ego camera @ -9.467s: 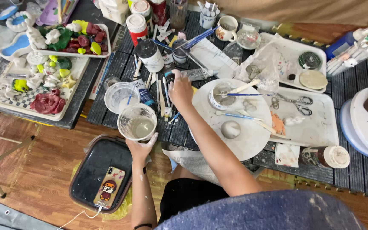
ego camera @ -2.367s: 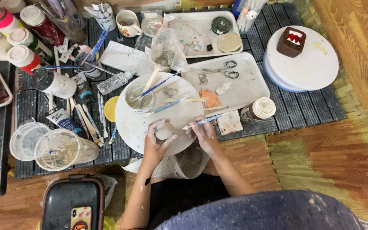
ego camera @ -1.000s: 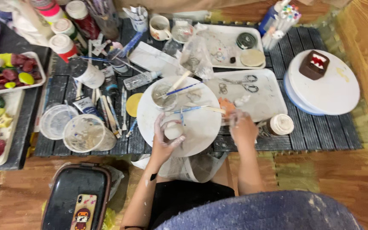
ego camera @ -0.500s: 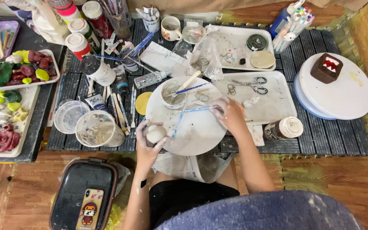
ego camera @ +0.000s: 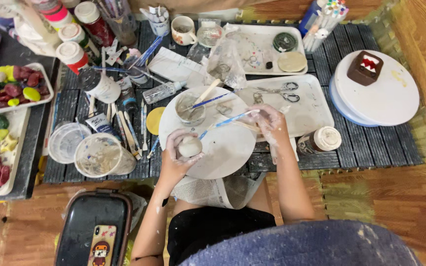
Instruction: The person shapes a lump of clay into a small rounded form on a rotating turntable. They use their hands to smooth and refine the surface, then use a small brush to apply a liquid to the clay.
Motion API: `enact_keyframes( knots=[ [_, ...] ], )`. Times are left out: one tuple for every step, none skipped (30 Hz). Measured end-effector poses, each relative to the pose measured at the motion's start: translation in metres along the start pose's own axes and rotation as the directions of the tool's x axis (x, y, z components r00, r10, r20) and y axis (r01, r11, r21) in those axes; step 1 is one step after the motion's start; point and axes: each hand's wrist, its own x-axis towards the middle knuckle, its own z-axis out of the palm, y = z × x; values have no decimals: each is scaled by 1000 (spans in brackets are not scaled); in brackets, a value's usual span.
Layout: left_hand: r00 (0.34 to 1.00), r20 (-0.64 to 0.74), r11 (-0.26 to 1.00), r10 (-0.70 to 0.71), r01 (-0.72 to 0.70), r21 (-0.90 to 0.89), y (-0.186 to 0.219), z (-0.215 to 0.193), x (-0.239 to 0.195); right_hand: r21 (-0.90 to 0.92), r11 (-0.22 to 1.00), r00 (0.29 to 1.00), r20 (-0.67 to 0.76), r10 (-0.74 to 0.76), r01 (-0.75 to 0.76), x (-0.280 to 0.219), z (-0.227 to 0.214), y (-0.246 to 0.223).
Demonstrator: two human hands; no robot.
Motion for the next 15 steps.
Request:
enact_keyframes(
  knots=[
    [1000,11,995,14,-15,99,3,3,8,9,997,995,-55,-78,79,3,-5,-1],
    [999,24,980,28,-32,197,5,7,16,14,987,982,-109,-155,158,6,-10,-4],
    [998,34,955,48,-56,291,7,11,25,11,970,958,-159,-237,242,11,-15,-8],
    [992,14,954,128,-126,272,7,20,33,83,974,961,-197,-194,213,13,-19,-13],
    [979,-3,946,205,-197,257,7,31,40,160,969,961,-234,-146,186,11,-21,-17],
    [960,-20,932,281,-268,243,6,42,46,237,958,959,-267,-97,162,9,-22,-22],
    [985,-23,966,169,-161,201,4,51,47,257,961,968,-247,-37,102,6,-22,-26],
    [998,-20,986,55,-51,160,0,61,47,277,960,974,-224,22,42,2,-22,-30],
    [998,-16,991,-59,60,119,-4,69,46,294,956,977,-197,79,-18,1,-21,-35],
    [999,10,969,43,-44,242,-9,75,43,262,965,980,-185,77,-26,-1,-20,-41],
    [989,45,922,138,-145,359,-14,79,38,230,972,982,-170,79,-38,-3,-18,-46],
    [970,91,851,227,-243,466,-20,81,33,198,979,985,-155,81,-49,-4,-14,-51],
    [963,184,747,198,-269,608,-25,80,29,179,981,980,-168,110,-79,-5,-10,-56],
    [951,269,617,152,-304,726,-30,76,25,161,981,974,-181,138,-110,-7,-4,-60],
    [935,343,474,97,-346,810,-36,77,24,134,981,966,-198,166,-141,-9,-4,-64]
  ],
)
